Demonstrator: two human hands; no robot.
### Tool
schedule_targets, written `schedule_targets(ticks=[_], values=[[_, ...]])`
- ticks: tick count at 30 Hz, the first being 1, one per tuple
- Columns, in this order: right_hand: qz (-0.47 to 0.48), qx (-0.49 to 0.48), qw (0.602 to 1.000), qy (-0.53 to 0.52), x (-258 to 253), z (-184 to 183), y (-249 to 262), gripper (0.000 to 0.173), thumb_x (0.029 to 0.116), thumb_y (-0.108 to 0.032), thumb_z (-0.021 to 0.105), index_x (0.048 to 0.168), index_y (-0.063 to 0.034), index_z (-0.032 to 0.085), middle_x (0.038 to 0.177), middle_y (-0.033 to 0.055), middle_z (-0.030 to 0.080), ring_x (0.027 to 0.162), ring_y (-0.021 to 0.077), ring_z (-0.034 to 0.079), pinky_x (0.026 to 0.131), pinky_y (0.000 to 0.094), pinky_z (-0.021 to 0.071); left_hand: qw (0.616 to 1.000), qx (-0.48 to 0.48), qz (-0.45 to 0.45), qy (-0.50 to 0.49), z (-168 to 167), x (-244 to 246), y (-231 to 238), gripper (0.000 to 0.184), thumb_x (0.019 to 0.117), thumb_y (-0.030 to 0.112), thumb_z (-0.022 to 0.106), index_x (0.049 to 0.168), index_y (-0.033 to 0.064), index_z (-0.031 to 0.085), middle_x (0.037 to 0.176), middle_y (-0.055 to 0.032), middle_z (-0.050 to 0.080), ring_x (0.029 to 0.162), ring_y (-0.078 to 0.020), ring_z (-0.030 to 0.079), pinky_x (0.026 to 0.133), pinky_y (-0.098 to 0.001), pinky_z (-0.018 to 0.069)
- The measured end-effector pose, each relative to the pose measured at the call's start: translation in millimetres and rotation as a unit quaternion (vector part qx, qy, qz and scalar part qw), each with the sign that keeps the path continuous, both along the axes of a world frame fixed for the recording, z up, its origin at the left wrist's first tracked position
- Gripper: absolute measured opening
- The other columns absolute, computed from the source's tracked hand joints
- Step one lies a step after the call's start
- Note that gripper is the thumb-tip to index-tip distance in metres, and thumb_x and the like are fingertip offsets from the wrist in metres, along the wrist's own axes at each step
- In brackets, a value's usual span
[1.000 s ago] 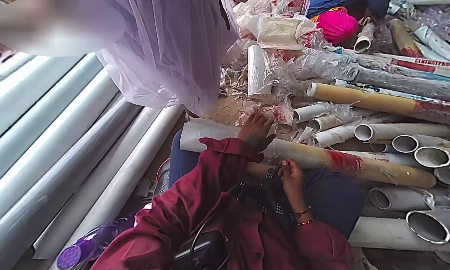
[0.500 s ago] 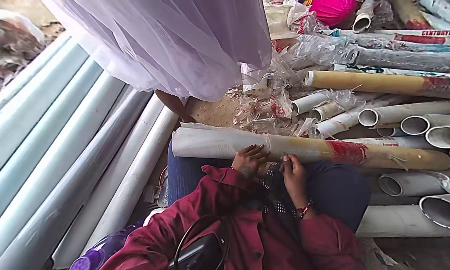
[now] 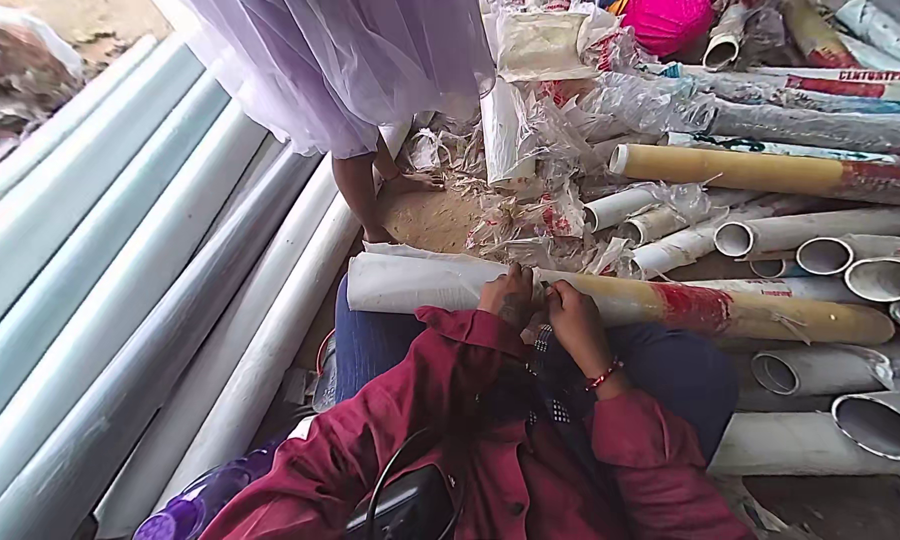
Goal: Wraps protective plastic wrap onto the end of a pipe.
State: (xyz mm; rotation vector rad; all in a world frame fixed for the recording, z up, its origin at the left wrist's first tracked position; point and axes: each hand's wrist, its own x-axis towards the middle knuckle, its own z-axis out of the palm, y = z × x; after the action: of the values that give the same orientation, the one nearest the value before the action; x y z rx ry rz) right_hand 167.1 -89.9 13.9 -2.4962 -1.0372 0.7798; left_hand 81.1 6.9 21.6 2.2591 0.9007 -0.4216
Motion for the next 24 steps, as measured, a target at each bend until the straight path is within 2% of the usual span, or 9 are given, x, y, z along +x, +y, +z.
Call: schedule_targets(ticks=[2,3,6,10,12,14,19,21,24], values=[[-0.017,0.0,1.0,-0.012,2.8,2.2,2.2,0.035,0.1117,-0.018,0.039,0.122,0.0022,0.065,0.108,0.0231,0.071,0.106,0.0363,0.068,0.092,0.0529,0.0509,0.996,0.07,-0.025,-0.04,-22.3,8.5,-0.1,0.037,0.1016,0.027,0.062,0.128,0.0011,0.064,0.128,-0.0241,0.064,0.104,-0.0444,0.068,0.081,-0.062,0.0549],[-0.025,0.005,1.0,-0.015,4.4,1.7,1.6,0.035,0.1117,-0.018,0.039,0.122,0.0023,0.065,0.108,0.023,0.071,0.106,0.0363,0.068,0.092,0.053,0.0509,0.995,0.082,-0.039,-0.046,-24.2,10.1,-0.5,0.031,0.1023,0.022,0.059,0.123,0.0012,0.067,0.125,-0.0239,0.065,0.101,-0.0444,0.069,0.079,-0.0614,0.0552],[-0.031,0.016,0.999,-0.013,7.8,-2.9,-1.5,0.035,0.1115,-0.018,0.04,0.121,0.0032,0.066,0.105,0.0229,0.071,0.101,0.036,0.068,0.089,0.0535,0.051,0.992,0.05,-0.112,0.003,-6.8,9.4,0.0,0.031,0.1085,0.011,0.043,0.131,0.0007,0.062,0.135,-0.0223,0.06,0.121,-0.0432,0.061,0.091,-0.0594,0.0505],[0.021,-0.009,1.0,0.009,9.7,-4.9,-1.3,0.035,0.1123,-0.019,0.039,0.121,0.003,0.065,0.103,0.0223,0.07,0.1,0.0353,0.068,0.089,0.0519,0.0506,0.966,0.149,-0.116,-0.175,-43.2,-15.3,-12.3,0.024,0.1024,0.001,0.047,0.109,-0.0104,0.067,0.111,-0.0265,0.066,0.11,-0.0439,0.065,0.09,-0.0525,0.0529],[0.041,-0.037,0.998,0.008,7.9,-2.9,1.7,0.036,0.1123,-0.019,0.039,0.122,0.0021,0.066,0.106,0.0227,0.07,0.105,0.0363,0.067,0.091,0.0522,0.05,0.918,0.248,-0.104,-0.291,-67.0,-23.1,-16.0,0.016,0.0949,-0.002,0.056,0.093,-0.0093,0.069,0.093,-0.0239,0.069,0.093,-0.0419,0.07,0.079,-0.0491,0.0574],[0.05,-0.062,0.997,0.005,5.8,-1.2,4.4,0.035,0.1122,-0.019,0.039,0.123,0.0012,0.066,0.108,0.0226,0.07,0.108,0.0362,0.067,0.093,0.0519,0.0497,0.883,0.297,-0.105,-0.348,-79.9,-25.1,-15.9,0.011,0.0901,-0.003,0.06,0.087,-0.0074,0.069,0.085,-0.0212,0.068,0.085,-0.0393,0.071,0.073,-0.0468,0.0586],[0.071,-0.085,0.994,-0.015,1.7,1.7,7.1,0.034,0.1111,-0.017,0.04,0.119,0.0022,0.066,0.108,0.0226,0.07,0.11,0.0359,0.067,0.093,0.0509,0.0499,0.894,0.268,-0.069,-0.353,-81.0,-26.7,-17.4,0.015,0.0932,0.0,0.06,0.089,-0.0079,0.071,0.098,-0.0245,0.07,0.097,-0.0425,0.07,0.084,-0.0502,0.0577],[0.071,-0.087,0.993,-0.021,-5.2,1.3,1.8,0.033,0.1108,-0.017,0.04,0.118,0.0029,0.066,0.106,0.0229,0.071,0.109,0.0362,0.068,0.093,0.0505,0.0503,0.897,0.247,-0.048,-0.364,-80.7,-27.6,-16.3,0.017,0.0943,0.003,0.06,0.087,-0.0074,0.072,0.105,-0.0252,0.07,0.105,-0.0439,0.068,0.093,-0.053,0.054],[0.066,-0.077,0.994,-0.036,-18.8,-3.7,-11.8,0.031,0.1087,-0.014,0.043,0.118,0.0042,0.066,0.102,0.0237,0.071,0.104,0.038,0.069,0.09,0.051,0.0514,0.915,0.194,-0.046,-0.351,-75.9,-28.6,-13.2,0.02,0.0965,0.005,0.058,0.088,-0.0078,0.072,0.109,-0.0249,0.069,0.111,-0.045,0.064,0.098,-0.057,0.0494]])
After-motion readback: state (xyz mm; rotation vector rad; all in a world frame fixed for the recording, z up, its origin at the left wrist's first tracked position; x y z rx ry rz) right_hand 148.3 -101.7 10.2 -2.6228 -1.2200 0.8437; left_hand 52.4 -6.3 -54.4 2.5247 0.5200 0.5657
